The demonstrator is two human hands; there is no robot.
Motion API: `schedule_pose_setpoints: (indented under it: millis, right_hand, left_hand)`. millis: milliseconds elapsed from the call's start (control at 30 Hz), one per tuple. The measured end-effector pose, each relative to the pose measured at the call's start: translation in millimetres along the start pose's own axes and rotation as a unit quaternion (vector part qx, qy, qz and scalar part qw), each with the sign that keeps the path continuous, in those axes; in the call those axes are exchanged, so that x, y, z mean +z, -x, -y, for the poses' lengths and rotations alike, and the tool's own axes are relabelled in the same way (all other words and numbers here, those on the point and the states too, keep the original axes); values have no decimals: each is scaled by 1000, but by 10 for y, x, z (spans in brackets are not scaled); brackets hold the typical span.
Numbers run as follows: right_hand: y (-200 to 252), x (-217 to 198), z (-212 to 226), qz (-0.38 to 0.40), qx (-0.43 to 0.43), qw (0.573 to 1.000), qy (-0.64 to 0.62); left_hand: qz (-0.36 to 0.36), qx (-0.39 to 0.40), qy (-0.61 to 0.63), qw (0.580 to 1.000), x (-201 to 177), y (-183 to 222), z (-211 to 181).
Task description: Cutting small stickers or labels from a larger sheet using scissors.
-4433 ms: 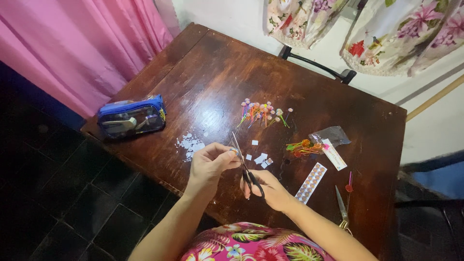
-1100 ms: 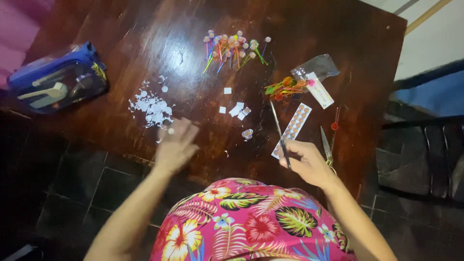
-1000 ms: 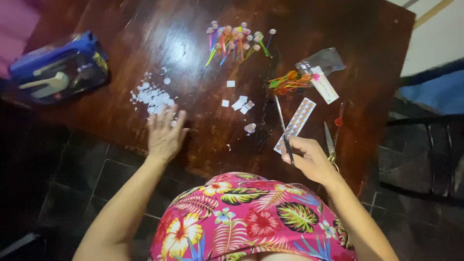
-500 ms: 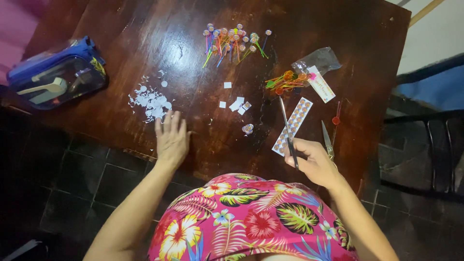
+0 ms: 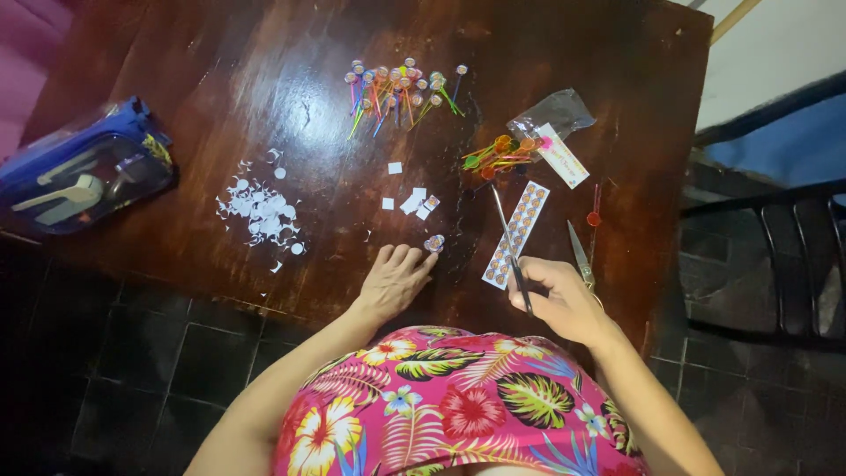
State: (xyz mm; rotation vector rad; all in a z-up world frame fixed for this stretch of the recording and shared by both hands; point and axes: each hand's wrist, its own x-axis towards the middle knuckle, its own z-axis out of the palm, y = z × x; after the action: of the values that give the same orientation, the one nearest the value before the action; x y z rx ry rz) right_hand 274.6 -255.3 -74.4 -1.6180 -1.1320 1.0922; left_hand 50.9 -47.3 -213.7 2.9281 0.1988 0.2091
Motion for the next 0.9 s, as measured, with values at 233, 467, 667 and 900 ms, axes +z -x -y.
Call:
schedule_pose_setpoints:
  millis: [233,467,667,900]
  right_hand:
    - [-28,-5,34,1,3,1000,-10]
    - [-120,46,61,18,-13,1000,10]
    - [-234,84,179,40,-6,999,9]
    - [-955,647,657,52,-71,937,339]
  left_hand:
    - [-20,-6,-24,999,-24,311,295]
    - [-40,-67,-75,994,-28,443,625]
    - [-57,-188,-165,967,-227,818,1067]
    - [-178,-288,-154,928,-580,1071,1281]
